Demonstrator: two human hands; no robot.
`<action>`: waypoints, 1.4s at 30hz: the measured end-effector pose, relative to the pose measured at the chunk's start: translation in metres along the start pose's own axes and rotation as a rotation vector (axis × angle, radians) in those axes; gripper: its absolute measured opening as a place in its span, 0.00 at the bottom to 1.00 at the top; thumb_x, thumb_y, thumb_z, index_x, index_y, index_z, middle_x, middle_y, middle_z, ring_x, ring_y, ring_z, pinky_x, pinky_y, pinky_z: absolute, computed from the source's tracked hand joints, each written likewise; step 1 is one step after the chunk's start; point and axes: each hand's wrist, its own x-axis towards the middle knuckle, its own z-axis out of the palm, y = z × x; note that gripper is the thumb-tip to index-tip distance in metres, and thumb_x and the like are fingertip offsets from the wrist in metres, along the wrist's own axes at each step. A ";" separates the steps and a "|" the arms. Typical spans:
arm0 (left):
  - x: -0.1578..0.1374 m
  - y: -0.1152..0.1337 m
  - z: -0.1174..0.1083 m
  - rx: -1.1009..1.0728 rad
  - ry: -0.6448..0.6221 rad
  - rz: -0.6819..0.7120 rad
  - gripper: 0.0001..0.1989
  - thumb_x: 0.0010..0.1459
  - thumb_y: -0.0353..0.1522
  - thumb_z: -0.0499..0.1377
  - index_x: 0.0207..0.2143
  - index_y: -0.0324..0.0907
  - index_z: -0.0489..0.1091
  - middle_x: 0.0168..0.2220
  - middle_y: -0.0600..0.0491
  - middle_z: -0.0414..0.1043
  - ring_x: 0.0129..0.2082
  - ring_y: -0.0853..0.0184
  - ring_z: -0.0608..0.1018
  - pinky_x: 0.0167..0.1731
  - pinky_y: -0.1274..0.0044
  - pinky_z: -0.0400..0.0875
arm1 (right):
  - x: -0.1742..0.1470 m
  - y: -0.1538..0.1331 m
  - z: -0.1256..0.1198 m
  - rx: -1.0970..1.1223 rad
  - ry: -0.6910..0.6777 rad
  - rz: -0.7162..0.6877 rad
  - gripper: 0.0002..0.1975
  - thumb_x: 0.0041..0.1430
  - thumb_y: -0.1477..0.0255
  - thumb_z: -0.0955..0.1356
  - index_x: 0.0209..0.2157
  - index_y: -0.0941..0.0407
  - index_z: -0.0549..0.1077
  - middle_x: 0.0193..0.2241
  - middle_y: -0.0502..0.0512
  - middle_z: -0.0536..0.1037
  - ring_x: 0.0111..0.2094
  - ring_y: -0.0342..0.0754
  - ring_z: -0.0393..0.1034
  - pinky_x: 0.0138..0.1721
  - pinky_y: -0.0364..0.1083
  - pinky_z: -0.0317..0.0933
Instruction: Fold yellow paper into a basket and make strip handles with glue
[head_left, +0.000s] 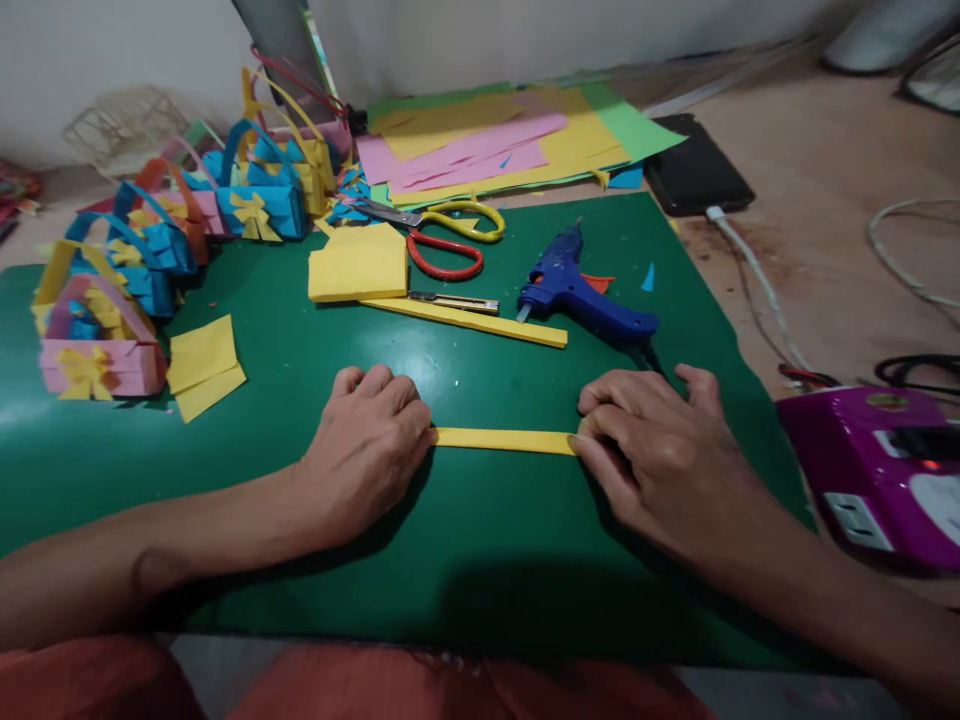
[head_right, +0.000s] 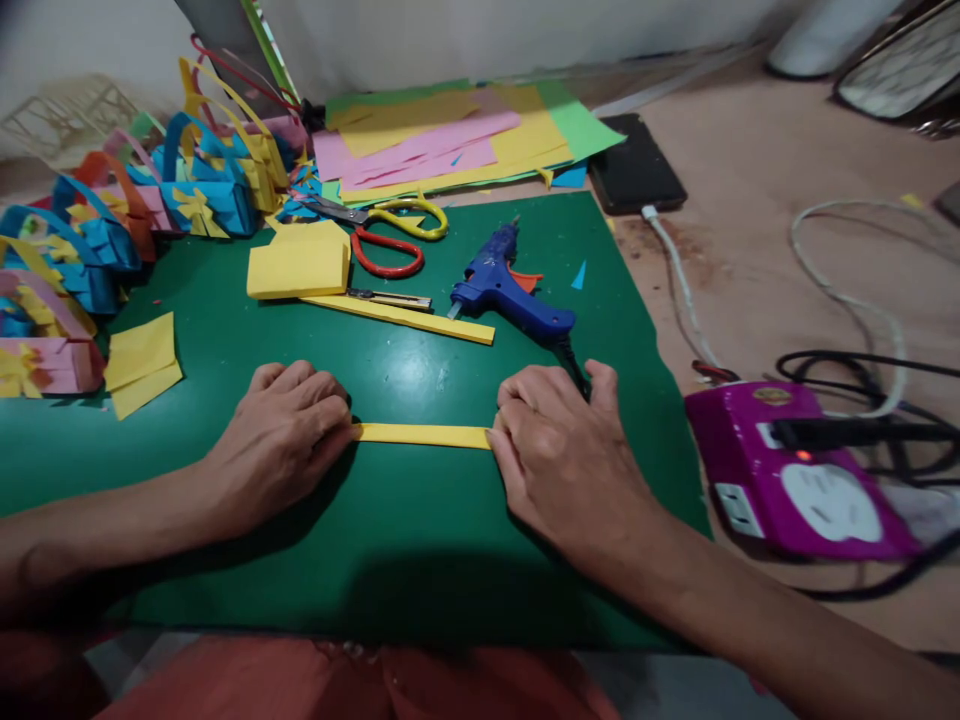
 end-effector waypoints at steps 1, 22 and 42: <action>0.000 0.000 0.000 0.001 0.001 0.000 0.14 0.61 0.29 0.50 0.23 0.40 0.67 0.26 0.51 0.69 0.30 0.64 0.64 0.32 0.69 0.53 | 0.000 0.000 0.000 0.005 -0.005 0.008 0.11 0.57 0.76 0.58 0.23 0.56 0.65 0.29 0.56 0.70 0.32 0.51 0.66 0.45 0.59 0.47; -0.010 0.000 0.006 0.142 0.066 0.119 0.08 0.61 0.27 0.49 0.35 0.43 0.68 0.25 0.54 0.64 0.28 0.63 0.63 0.35 0.68 0.55 | -0.003 -0.008 -0.005 -0.123 -0.072 -0.009 0.13 0.60 0.78 0.58 0.41 0.55 0.70 0.35 0.57 0.73 0.40 0.53 0.65 0.46 0.61 0.47; -0.009 0.000 -0.001 0.291 0.027 0.327 0.22 0.59 0.26 0.49 0.55 0.51 0.61 0.28 0.50 0.63 0.32 0.60 0.63 0.34 0.67 0.53 | -0.020 -0.009 -0.014 -0.539 -0.093 -0.391 0.21 0.59 0.84 0.53 0.46 0.64 0.71 0.40 0.64 0.73 0.48 0.58 0.59 0.50 0.65 0.48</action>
